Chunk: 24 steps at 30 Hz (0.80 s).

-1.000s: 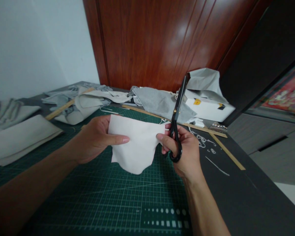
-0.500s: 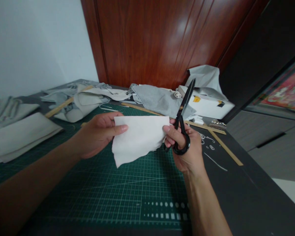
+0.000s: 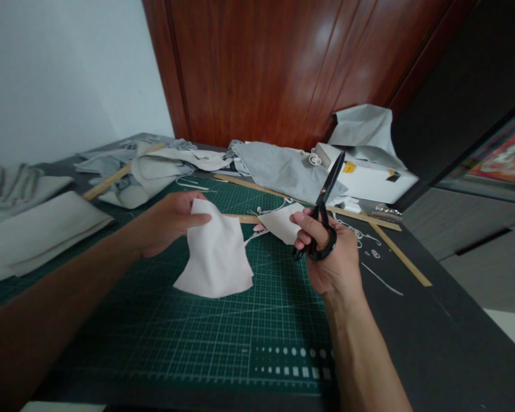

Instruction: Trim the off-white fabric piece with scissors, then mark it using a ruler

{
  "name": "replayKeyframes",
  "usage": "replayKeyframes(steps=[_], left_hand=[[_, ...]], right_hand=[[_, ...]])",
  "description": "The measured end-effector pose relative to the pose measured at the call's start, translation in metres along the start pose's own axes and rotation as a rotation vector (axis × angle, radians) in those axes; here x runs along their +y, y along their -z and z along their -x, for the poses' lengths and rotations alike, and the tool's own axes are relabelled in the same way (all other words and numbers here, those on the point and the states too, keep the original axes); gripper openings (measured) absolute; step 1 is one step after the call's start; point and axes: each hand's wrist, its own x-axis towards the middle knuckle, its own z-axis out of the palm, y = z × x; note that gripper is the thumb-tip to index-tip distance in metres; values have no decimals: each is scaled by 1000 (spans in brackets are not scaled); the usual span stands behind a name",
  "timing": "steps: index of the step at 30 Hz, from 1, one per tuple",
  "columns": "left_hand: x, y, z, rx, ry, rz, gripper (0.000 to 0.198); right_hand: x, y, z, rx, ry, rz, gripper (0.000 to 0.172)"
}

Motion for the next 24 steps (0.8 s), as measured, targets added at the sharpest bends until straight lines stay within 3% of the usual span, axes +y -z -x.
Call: replayKeyframes(steps=[6,14,16,18,20,21,24], left_hand=[[3,12,-3,-49,2,-360,25],[14,24,0,-353,23,-787,8],[15,33,1,-332,42,-895,13],[19,40,2,-183,24,-971,20],[24,38,3,-83,-79,-958,26],[27,32,4,-98,-189,-907,28],[27,3,5,-422,-503,-728,45]], right_hand=[[1,-1,1,-8,-2,14,35],[5,-4,2,-21,-4,31,35],[6,-3,2,-24,-7,36,35],[8,-2,1,-23,-9,42,35],[8,-2,1,-20,-11,46,35],[9,-1,1,-18,-11,49,35],[10,-1,0,-20,-14,55,34]])
